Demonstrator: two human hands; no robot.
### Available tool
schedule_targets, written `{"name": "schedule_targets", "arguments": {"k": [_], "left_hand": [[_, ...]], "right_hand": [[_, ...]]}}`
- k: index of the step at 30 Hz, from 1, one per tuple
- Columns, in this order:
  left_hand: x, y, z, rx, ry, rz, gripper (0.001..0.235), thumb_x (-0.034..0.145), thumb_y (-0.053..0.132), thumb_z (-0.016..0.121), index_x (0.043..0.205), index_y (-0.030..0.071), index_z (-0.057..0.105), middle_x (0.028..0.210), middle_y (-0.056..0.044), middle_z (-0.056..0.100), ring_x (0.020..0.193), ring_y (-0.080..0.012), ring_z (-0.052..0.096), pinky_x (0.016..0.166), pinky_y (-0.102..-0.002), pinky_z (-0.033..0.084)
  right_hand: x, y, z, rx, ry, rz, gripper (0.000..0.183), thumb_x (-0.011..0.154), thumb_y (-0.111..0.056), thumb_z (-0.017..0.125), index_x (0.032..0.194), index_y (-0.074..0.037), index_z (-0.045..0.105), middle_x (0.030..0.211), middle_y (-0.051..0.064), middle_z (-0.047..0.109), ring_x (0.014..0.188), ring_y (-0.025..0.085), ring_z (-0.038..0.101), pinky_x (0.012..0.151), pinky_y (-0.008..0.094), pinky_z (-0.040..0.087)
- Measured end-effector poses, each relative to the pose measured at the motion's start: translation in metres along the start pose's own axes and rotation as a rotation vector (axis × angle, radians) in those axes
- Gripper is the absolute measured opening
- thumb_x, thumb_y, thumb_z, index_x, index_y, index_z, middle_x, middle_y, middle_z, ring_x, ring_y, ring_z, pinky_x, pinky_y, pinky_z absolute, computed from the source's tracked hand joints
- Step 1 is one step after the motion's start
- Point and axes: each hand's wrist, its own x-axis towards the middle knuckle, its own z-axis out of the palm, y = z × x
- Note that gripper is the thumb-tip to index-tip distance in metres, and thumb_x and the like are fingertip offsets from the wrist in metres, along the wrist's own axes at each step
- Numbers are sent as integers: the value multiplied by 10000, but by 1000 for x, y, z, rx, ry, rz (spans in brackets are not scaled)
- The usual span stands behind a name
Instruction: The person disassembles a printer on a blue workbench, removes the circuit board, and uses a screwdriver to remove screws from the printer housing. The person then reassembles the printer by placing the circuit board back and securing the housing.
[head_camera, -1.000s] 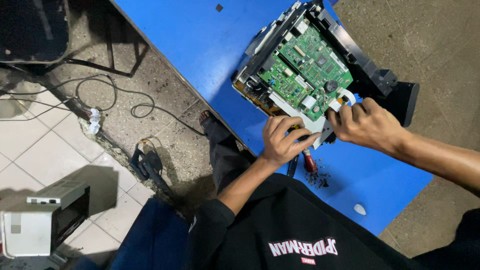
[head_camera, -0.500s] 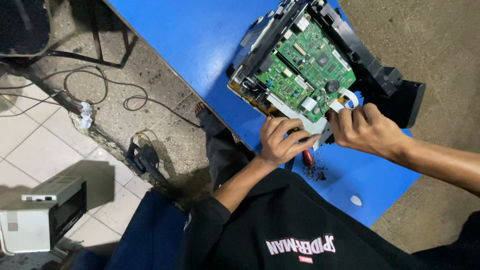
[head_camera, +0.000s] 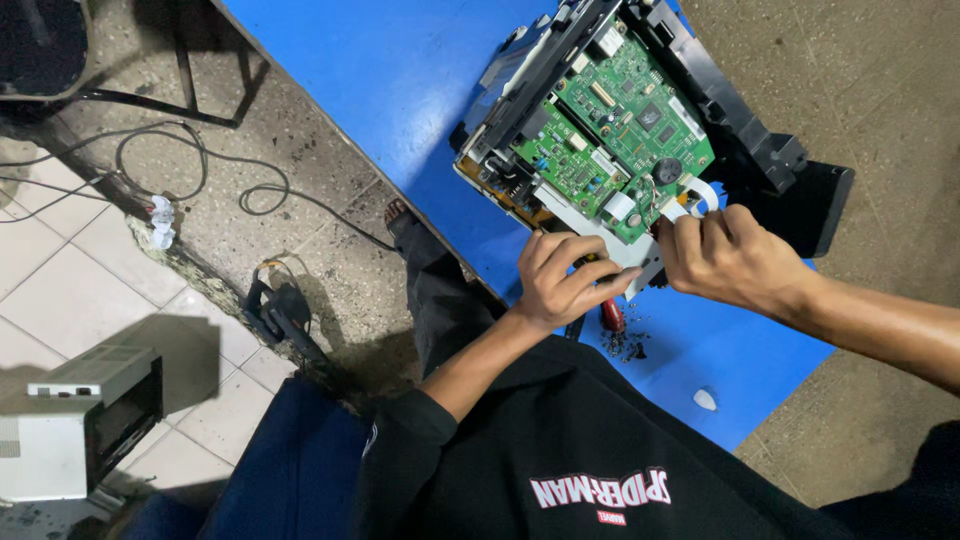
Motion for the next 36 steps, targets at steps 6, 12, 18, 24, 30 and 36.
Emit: {"name": "schedule_targets", "arguments": {"k": [6,12,18,24,30,36], "left_hand": [[-3,-2,1,-3,-5,8,260,754,264,955,797,156,722,940,31,663,905,-171,583,727,-335,414],[-2,-2,0,-6,-16,7,261,759,252,957,800,158,717,939,34,659,903,-168,582,733,-340,411],[1,-1,-4,-13,-16,3,254,757,236,954,814,155,721,944,27,660,894,-171,586,731,-343,409],[1,0,-5,-25,-16,0,254,757,240,953,815,151,722,945,27,660,889,-170,583,728,-342,406],[2,0,-5,-24,-20,1,255,760,237,954,817,152,720,947,29,659,897,-170,585,731,-341,409],[2,0,-4,-24,-12,6,259,753,242,951,822,149,720,949,25,660,903,-174,585,727,-342,412]], "right_hand": [[1,-2,-1,21,-64,-16,191,854,-141,669,669,-109,628,598,-26,379,469,79,446,513,267,291],[1,-1,-1,20,-30,2,185,886,-148,653,712,-83,656,602,-27,378,469,79,448,524,264,298],[3,-1,-3,19,-96,-16,174,877,-137,660,708,-101,646,601,-32,394,463,67,458,511,254,302],[4,-1,-4,23,-68,5,167,887,-152,659,732,-89,665,620,-22,420,475,76,467,524,258,309],[2,-2,-4,23,-109,-9,176,855,-142,668,690,-89,640,605,-27,393,473,74,460,526,262,306],[3,-3,-4,10,-90,-2,201,853,-134,675,665,-90,618,600,-32,376,463,66,440,522,257,297]]}}
